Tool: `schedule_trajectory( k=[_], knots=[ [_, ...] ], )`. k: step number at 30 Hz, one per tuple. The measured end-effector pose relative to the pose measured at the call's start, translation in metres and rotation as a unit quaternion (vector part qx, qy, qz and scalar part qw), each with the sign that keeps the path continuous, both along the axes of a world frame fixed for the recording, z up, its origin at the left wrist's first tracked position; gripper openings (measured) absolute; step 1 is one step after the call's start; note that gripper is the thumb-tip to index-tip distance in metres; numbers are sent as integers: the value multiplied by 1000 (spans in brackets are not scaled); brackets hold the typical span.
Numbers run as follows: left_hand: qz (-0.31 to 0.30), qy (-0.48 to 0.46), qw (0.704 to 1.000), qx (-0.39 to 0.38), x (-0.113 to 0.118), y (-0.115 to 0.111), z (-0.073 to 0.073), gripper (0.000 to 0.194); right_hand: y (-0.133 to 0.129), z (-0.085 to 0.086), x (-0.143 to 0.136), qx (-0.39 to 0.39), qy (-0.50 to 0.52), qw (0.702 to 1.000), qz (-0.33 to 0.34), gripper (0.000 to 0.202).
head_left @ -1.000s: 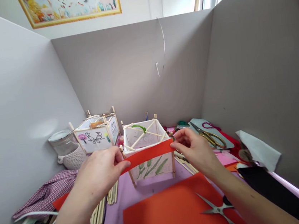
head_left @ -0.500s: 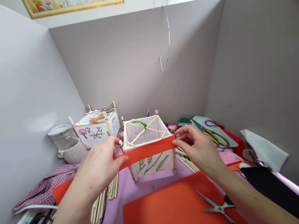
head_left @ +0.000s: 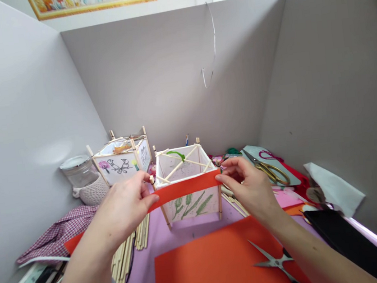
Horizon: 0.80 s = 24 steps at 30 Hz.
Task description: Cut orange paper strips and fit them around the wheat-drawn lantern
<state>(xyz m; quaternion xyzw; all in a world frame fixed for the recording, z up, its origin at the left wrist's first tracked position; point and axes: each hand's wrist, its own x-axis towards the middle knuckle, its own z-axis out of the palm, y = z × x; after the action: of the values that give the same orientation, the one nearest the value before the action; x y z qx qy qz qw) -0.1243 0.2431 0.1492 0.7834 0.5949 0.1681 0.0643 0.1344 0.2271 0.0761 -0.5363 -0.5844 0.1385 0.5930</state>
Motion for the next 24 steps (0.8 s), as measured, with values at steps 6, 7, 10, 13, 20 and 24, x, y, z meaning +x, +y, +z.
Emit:
schedule_trajectory(
  k=[6,7,10,13,20,24],
  knots=[
    [-21,-21,999,-16,-5,1,0,23,0,1,0,9,-1,1000,-5,26],
    [-26,-26,999,-23,-6,1,0,24,-1,1,0,12,-6,1000,0,25],
    [-40,-41,997,-51,-11,1,-1,31,-4,4,0,21,-34,999,29,25],
    [-47,-55,995,-62,-13,-2,1,39,-5,5,1,24,-54,997,39,28],
    [-54,-75,995,-35,-6,-4,5,39,-3,2,1,33,-42,999,-1,33],
    [-55,-71,996,-18,-5,0,1,33,-2,1,1,25,-36,999,4,26]
  ],
)
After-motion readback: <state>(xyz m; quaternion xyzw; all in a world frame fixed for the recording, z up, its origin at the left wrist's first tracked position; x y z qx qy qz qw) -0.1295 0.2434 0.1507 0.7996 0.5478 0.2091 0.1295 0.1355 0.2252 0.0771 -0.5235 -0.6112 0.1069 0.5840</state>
